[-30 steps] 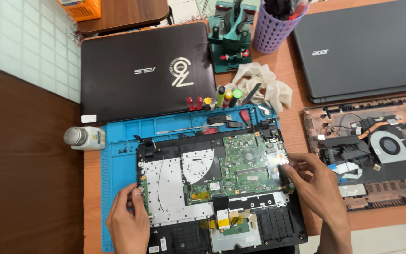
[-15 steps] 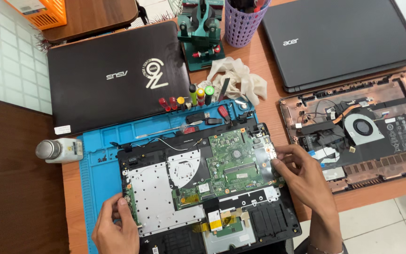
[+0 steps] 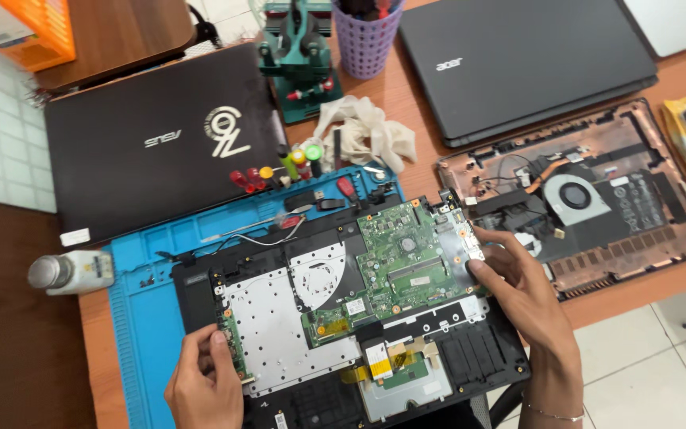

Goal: The person removes the motherboard from a laptop chassis and then detaches the screen assembly from the hinges using a screwdriver.

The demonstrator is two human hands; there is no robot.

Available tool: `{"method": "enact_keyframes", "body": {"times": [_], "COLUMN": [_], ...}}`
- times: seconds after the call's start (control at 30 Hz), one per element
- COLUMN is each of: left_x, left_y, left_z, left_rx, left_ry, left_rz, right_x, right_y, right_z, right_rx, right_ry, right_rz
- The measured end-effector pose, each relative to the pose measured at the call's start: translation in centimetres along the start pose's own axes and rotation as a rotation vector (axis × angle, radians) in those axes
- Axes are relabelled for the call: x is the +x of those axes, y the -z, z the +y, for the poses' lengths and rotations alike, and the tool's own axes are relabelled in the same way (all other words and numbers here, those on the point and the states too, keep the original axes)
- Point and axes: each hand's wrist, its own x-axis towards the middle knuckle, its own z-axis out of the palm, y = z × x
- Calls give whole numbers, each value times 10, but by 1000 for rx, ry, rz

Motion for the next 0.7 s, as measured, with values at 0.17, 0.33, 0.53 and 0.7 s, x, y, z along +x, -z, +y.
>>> {"method": "enact_keyframes", "body": {"times": [0.17, 0.33, 0.53, 0.7], "left_x": [-4, -9, -16, -23], "left_y": [-14, -22, -34, -54], "left_z": [9, 28, 50, 70], "left_rx": [-25, -14, -43, -110], "left_ry": [5, 20, -7, -115], "left_rz": [-65, -127, -157, -164], "right_x": [-3, -11, -18, -15], "right_y": [23, 43, 72, 107], "right_z": [8, 2, 3, 13], "right_rx": [111, 115, 133, 228], "right_ry": [77, 77, 78, 118], "right_rz": [-38, -4, 67, 84]}}
